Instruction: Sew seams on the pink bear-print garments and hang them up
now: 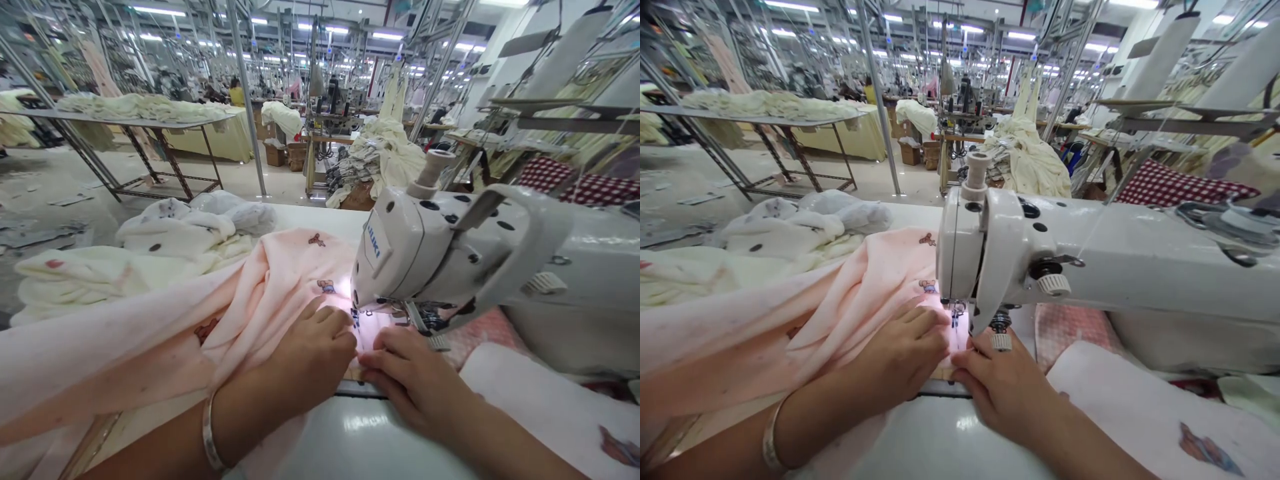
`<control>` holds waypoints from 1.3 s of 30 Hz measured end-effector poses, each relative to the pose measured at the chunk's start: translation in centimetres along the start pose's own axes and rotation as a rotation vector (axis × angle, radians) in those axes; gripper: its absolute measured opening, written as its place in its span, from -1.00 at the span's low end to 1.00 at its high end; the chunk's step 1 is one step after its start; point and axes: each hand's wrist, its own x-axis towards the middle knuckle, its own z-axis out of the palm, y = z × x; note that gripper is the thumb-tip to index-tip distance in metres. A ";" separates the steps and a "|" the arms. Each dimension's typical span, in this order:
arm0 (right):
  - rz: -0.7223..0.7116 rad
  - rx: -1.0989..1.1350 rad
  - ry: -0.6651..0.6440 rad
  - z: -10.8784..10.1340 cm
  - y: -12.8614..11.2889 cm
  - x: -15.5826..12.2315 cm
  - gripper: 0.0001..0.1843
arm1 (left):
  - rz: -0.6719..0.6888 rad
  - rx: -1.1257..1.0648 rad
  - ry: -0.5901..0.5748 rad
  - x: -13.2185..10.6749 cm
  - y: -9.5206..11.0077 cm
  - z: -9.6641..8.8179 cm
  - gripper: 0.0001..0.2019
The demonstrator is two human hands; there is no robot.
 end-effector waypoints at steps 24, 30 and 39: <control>0.192 -0.390 0.205 0.0 3.5 0.8 -0.76 | -0.079 0.042 -0.046 2.8 -2.6 -1.0 -0.81; 0.130 -0.379 0.233 -0.4 3.8 0.5 -0.73 | -0.091 0.277 -0.166 0.6 -2.6 -2.7 -0.64; -0.188 -0.083 0.045 -0.3 -0.3 -0.2 -0.81 | -0.164 0.474 -0.280 -1.5 4.9 -0.2 -0.69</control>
